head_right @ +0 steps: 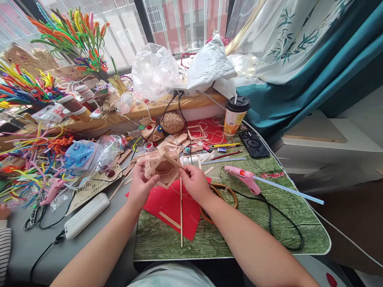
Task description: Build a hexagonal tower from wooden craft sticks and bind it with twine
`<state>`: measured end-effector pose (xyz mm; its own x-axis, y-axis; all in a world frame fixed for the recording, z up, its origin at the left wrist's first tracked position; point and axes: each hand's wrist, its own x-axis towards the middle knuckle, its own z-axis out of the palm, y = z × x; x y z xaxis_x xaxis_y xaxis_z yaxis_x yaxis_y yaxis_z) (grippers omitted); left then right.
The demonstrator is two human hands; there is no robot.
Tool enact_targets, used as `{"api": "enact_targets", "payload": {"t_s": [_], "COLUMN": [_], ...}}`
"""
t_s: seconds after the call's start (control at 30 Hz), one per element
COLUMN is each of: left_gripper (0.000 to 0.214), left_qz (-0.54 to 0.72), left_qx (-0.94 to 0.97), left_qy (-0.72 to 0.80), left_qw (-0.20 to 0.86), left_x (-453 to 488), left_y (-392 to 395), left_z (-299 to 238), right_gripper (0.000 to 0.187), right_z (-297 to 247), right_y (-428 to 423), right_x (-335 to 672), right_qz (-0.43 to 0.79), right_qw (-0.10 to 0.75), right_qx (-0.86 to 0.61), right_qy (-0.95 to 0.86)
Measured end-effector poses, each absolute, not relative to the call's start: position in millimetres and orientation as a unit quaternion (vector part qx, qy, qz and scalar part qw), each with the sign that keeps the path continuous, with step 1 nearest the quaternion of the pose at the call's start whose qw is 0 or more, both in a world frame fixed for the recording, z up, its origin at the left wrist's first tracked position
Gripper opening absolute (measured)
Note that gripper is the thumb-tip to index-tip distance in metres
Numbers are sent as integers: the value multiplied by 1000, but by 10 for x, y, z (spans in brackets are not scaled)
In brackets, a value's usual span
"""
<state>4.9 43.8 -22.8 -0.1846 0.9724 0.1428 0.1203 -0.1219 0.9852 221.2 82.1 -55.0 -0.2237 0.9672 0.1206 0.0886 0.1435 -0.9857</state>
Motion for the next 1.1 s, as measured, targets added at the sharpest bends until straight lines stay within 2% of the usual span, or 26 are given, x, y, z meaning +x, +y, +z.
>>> {"api": "enact_targets", "payload": {"t_s": [0.2, 0.33, 0.43, 0.6, 0.73, 0.9, 1.1], "left_gripper": [79, 77, 86, 89, 97, 93, 85], "left_qz": [440, 377, 338, 259, 279, 356, 371], "left_qx": [562, 606, 645, 727, 729, 681, 666], "left_qy": [557, 578, 572, 569, 568, 558, 551], "left_qw": [424, 396, 378, 284, 262, 313, 338], "left_x": [-198, -278, -287, -292, -329, -333, -266], "left_y": [424, 402, 391, 374, 365, 376, 388], "left_z": [-90, 15, 149, 323, 192, -67, -188], "right_gripper": [35, 31, 28, 26, 25, 29, 30], "right_z": [-486, -491, -494, -466, -433, -389, -379], "right_y": [780, 766, 760, 742, 728, 720, 711], "right_x": [2215, 2210, 2212, 2223, 2244, 2265, 2269], "right_qz": [419, 372, 346, 310, 287, 264, 249], "right_qw": [431, 423, 420, 412, 415, 408, 420], "right_qx": [-449, -447, -432, -397, -378, -392, -411], "right_qy": [-662, -695, -719, -760, -776, -781, -770]}}
